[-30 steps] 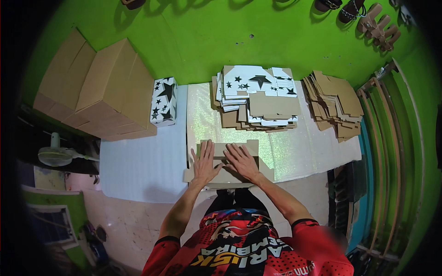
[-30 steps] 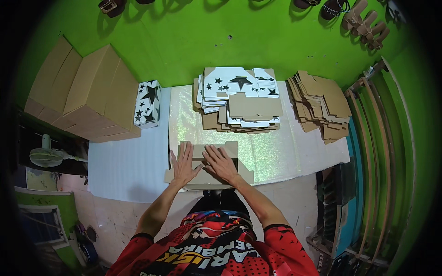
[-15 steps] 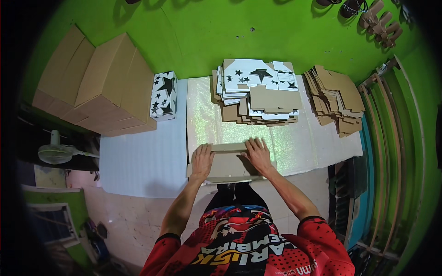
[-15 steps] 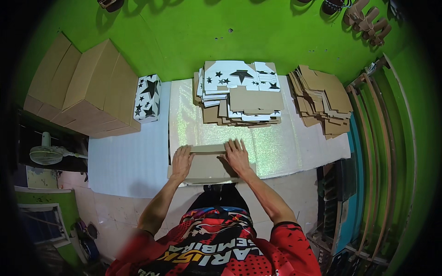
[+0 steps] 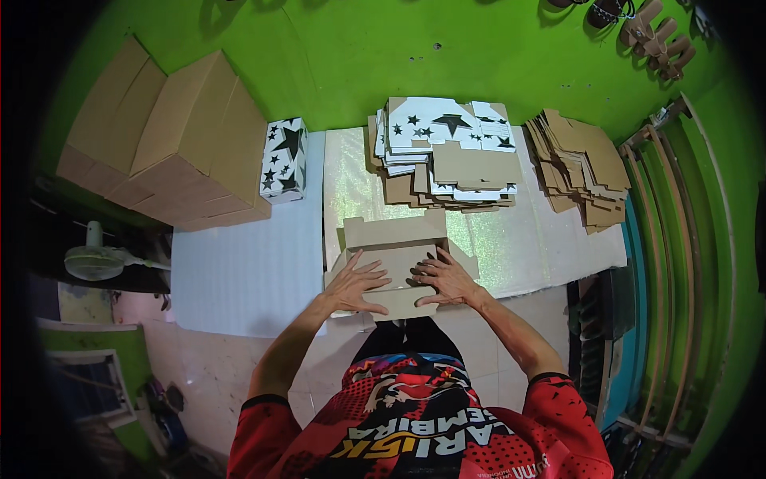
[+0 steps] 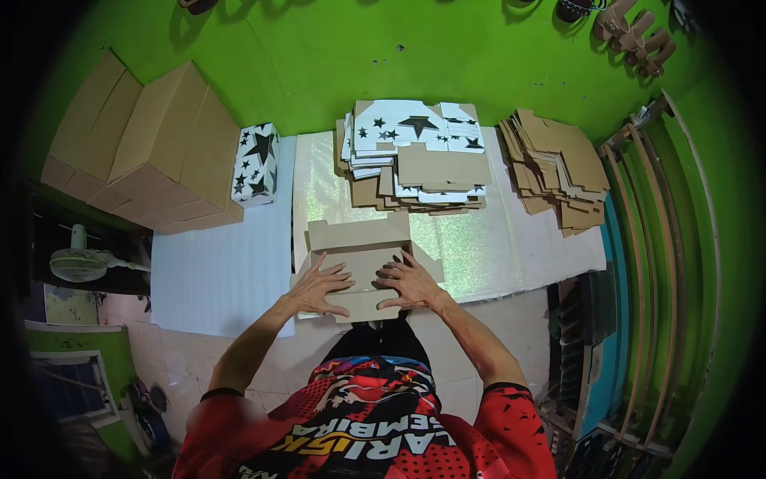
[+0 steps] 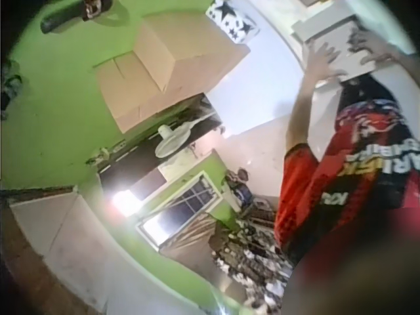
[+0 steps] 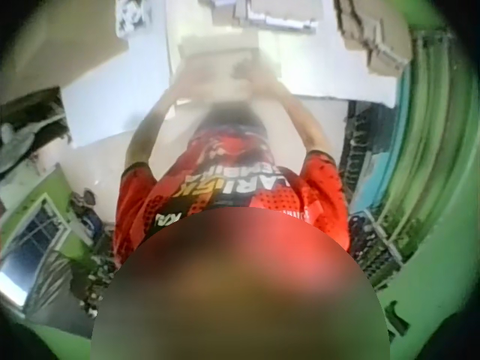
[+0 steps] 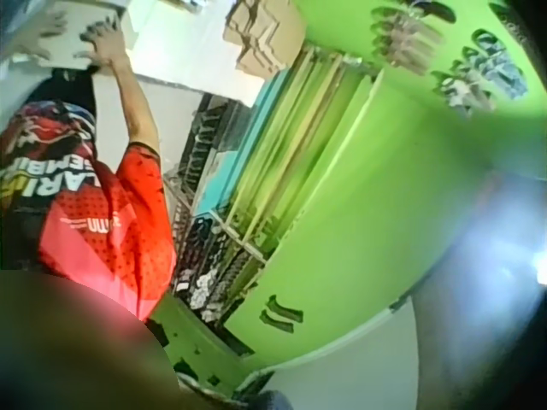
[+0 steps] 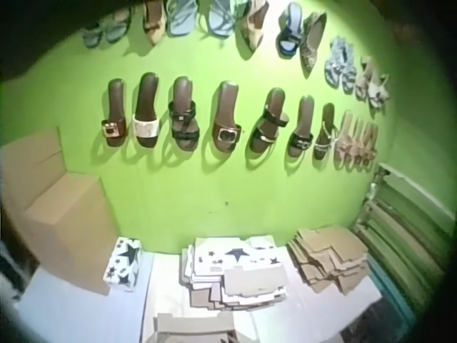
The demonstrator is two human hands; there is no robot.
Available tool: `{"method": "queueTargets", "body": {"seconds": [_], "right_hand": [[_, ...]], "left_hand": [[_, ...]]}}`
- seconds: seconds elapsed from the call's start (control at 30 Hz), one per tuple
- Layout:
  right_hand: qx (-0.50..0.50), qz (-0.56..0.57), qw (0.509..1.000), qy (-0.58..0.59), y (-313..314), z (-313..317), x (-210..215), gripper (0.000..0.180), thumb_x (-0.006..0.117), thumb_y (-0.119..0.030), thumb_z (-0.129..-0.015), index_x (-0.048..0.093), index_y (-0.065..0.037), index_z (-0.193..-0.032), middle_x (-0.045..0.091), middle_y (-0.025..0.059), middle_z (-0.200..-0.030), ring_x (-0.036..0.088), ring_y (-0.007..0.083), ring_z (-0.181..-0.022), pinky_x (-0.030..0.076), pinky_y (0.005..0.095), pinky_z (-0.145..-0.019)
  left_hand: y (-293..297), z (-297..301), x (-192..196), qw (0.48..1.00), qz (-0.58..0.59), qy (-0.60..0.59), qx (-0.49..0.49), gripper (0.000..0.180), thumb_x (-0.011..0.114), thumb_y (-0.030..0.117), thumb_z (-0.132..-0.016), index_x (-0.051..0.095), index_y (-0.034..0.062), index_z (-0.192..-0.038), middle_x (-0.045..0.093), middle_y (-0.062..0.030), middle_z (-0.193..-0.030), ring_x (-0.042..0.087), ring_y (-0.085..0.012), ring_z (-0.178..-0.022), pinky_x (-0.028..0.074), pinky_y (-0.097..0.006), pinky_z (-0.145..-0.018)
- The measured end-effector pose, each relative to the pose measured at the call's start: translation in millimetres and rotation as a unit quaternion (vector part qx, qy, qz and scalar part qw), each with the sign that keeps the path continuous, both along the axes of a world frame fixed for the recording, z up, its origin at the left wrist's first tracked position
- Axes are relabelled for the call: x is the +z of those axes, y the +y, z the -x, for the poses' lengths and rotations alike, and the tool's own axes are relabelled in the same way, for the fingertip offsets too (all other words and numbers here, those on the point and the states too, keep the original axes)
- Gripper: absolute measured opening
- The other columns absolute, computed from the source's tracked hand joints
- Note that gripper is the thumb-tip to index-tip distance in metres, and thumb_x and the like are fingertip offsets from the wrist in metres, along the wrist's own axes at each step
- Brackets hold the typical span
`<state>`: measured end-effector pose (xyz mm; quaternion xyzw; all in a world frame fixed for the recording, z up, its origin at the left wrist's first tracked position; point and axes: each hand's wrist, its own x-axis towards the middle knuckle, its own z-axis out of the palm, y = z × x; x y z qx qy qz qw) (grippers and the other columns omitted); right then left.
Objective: Fold cardboard sheets into shoe boxes.
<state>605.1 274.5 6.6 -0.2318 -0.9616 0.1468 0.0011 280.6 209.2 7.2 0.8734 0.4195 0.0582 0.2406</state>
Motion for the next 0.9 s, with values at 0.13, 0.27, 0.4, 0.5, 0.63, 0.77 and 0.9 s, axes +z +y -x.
{"method": "queueTargets", "body": {"seconds": [0.13, 0.27, 0.4, 0.5, 0.63, 0.77, 0.9], "right_hand": [[0.022, 0.011, 0.982, -0.186, 0, 9, -4, 0.064, 0.048, -0.07, -0.1, 0.07, -0.021, -0.134, 0.075, 0.0018, -0.115, 0.068, 0.0186, -0.117, 0.02, 0.0562, -0.129], [0.013, -0.039, 0.997, 0.061, -17, 38, -32, 0.045, 0.049, -0.054, -0.106, 0.065, -0.018, -0.129, 0.075, 0.006, -0.1, 0.071, 0.0216, -0.109, 0.03, 0.054, -0.123], [0.022, -0.025, 0.999, 0.019, -17, 42, -39, 0.039, 0.052, -0.049, -0.107, 0.066, -0.013, -0.108, 0.073, 0.0096, -0.111, 0.068, 0.026, -0.116, 0.034, 0.0531, -0.122], [0.014, -0.084, 0.993, 0.076, -11, -2, -36, 0.039, 0.054, -0.048, -0.106, 0.066, -0.011, -0.107, 0.071, 0.0119, -0.119, 0.063, 0.0279, -0.124, 0.035, 0.0506, -0.123], [0.0, -0.076, 0.994, 0.073, -6, -32, -23, 0.049, 0.056, -0.051, -0.104, 0.07, -0.008, -0.124, 0.059, 0.0123, -0.15, 0.047, 0.0302, -0.147, 0.03, 0.0479, -0.127], [-0.103, -0.052, 0.989, 0.094, 2, 20, 12, 0.075, 0.056, -0.061, -0.101, 0.046, -0.014, -0.158, 0.039, 0.013, -0.167, 0.033, 0.0342, -0.156, 0.024, 0.051, -0.129], [-0.143, -0.031, 0.983, 0.107, 31, 64, 9, 0.087, 0.055, -0.068, -0.098, 0.037, -0.014, -0.164, 0.032, 0.015, -0.171, 0.028, 0.0367, -0.158, 0.019, 0.0537, -0.13]], "left_hand": [[2, -1, -18, 0.993, 0.05, 0.104, -0.033, 0.071, 0.048, 0.076, -0.097, 0.077, 0.018, -0.127, 0.076, -0.0059, -0.125, 0.06, -0.0216, -0.138, 0.008, -0.055, -0.133], [1, -3, -30, 0.993, -0.05, 0.095, -0.038, 0.066, 0.044, 0.072, -0.1, 0.079, 0.0208, -0.122, 0.079, -0.0098, -0.115, 0.066, -0.0194, -0.129, 0.01, -0.054, -0.132], [0, 3, -31, 0.994, -0.019, 0.105, -0.036, 0.064, 0.043, 0.072, -0.1, 0.078, 0.0239, -0.124, 0.079, -0.0115, -0.116, 0.067, -0.019, -0.127, 0.01, -0.054, -0.132], [1, -1, -25, 0.991, -0.013, 0.126, -0.034, 0.062, 0.044, 0.071, -0.101, 0.077, 0.0242, -0.126, 0.077, -0.0109, -0.121, 0.064, -0.019, -0.131, 0.009, -0.055, -0.132], [0, -4, -20, 0.99, -0.139, 0.032, -0.013, 0.064, 0.048, 0.069, -0.101, 0.066, 0.0258, -0.144, 0.057, -0.0128, -0.154, 0.041, -0.0234, -0.153, 0.004, -0.059, -0.131], [19, -30, -1, 0.968, -0.144, -0.011, 0.205, 0.07, 0.061, 0.047, -0.101, 0.043, 0.0182, -0.162, 0.033, -0.0154, -0.169, 0.023, -0.0348, -0.16, 0.005, -0.062, -0.13], [38, -47, -9, 0.94, -0.107, 0.009, 0.323, 0.082, 0.063, 0.041, -0.1, 0.028, 0.0099, -0.167, 0.019, -0.0181, -0.175, 0.014, -0.0351, -0.162, 0.01, -0.057, -0.13]]}}
